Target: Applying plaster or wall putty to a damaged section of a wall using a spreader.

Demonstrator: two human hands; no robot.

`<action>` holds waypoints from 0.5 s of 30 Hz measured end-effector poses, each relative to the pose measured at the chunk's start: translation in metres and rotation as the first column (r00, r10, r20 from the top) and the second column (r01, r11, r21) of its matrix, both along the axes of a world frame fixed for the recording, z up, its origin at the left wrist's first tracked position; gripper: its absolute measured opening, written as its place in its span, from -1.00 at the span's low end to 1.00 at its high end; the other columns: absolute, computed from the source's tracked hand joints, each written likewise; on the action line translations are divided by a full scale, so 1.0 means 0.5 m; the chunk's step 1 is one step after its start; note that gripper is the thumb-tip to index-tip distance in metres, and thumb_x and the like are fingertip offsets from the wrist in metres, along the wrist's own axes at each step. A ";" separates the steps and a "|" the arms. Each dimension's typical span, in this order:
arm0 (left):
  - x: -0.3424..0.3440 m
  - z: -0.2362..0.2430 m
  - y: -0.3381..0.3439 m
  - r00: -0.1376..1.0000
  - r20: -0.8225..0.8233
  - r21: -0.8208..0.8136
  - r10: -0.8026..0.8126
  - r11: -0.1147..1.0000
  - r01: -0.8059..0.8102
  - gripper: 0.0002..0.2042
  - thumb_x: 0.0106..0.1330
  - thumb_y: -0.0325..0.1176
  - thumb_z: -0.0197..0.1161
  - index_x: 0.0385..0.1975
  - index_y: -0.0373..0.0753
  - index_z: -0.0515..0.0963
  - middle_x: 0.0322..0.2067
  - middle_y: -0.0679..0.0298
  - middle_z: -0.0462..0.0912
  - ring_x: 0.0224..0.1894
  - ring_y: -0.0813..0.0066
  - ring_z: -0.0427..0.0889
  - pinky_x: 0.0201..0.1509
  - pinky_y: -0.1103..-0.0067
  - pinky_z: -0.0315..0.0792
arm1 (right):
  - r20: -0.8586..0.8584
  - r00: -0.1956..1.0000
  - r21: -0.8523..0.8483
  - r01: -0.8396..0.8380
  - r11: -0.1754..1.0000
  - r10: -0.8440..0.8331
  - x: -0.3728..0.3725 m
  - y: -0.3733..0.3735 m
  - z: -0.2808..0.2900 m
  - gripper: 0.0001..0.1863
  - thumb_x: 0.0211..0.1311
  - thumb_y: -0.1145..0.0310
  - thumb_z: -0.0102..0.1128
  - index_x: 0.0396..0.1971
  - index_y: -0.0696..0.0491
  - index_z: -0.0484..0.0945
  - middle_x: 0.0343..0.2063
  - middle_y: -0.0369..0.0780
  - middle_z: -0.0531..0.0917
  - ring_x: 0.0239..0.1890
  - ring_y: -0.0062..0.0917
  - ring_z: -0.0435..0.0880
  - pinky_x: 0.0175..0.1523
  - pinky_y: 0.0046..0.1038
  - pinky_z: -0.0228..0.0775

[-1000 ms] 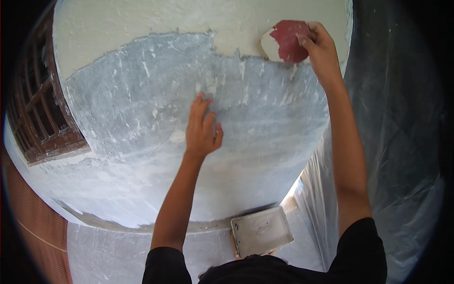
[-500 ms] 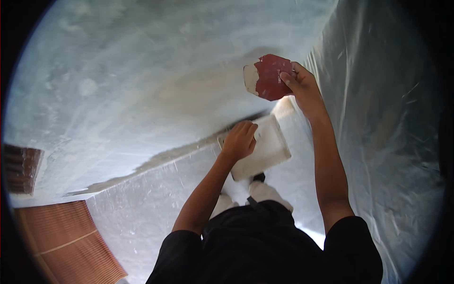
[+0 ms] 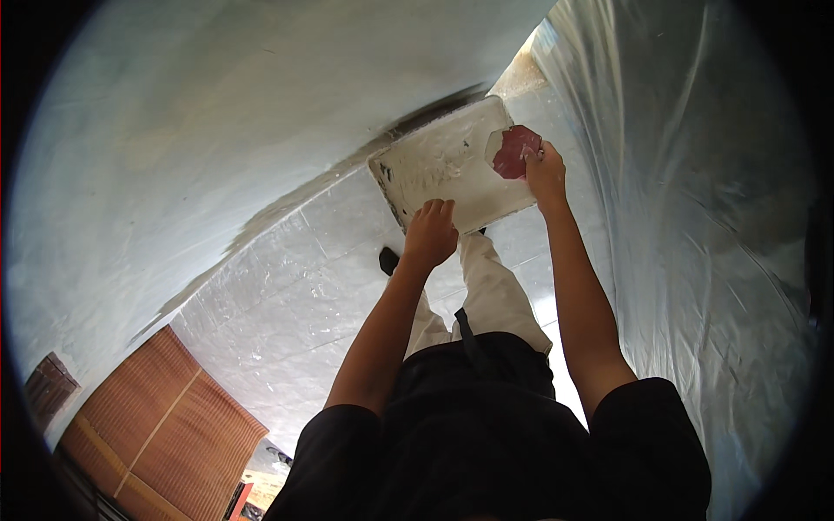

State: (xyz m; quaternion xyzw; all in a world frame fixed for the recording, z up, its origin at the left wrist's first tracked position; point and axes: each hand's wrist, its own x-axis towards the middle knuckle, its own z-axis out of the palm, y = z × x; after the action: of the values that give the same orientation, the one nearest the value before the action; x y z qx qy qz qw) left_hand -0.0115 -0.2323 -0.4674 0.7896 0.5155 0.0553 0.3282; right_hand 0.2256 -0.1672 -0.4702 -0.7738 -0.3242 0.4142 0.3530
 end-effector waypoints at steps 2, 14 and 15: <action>0.005 -0.019 -0.002 1.000 -0.004 -0.013 0.017 1.000 -0.017 -0.58 0.10 -0.46 0.15 0.02 -0.33 0.38 -0.04 -0.02 0.50 0.09 0.01 0.46 0.13 0.23 0.39 | 0.144 0.989 -0.017 -0.040 0.999 0.042 0.001 -0.006 -0.047 -0.79 0.25 0.35 0.14 -0.24 0.17 0.56 -0.35 -0.01 0.68 -0.28 -0.16 0.70 -0.14 -0.24 0.51; 0.031 -0.108 0.019 0.994 0.030 0.056 0.106 0.993 -0.107 -0.51 0.05 -0.48 0.18 0.05 -0.33 0.32 0.07 -0.03 0.38 0.18 -0.02 0.37 0.20 0.23 0.32 | 0.372 0.919 -0.048 -0.125 0.991 0.134 -0.055 0.056 -0.167 -0.77 0.25 0.32 0.12 -0.18 0.13 0.51 -0.34 0.10 0.66 -0.22 0.09 0.62 -0.08 -0.05 0.42; 0.034 -0.114 0.021 0.993 0.031 0.059 0.114 0.992 -0.116 -0.51 0.06 -0.48 0.18 0.06 -0.33 0.32 0.08 -0.03 0.37 0.19 -0.02 0.36 0.21 0.23 0.32 | 0.374 0.917 -0.021 -0.141 0.990 0.138 -0.054 0.061 -0.176 -0.77 0.25 0.31 0.12 -0.20 0.14 0.51 -0.35 0.10 0.65 -0.22 0.08 0.62 -0.09 -0.04 0.41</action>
State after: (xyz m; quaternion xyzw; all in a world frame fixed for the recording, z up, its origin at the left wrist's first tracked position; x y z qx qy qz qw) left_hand 0.0057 -0.2219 -0.5242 0.7674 0.5536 0.1008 0.3075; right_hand 0.1985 -0.1368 -0.5582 -0.8123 -0.4411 0.2823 0.2566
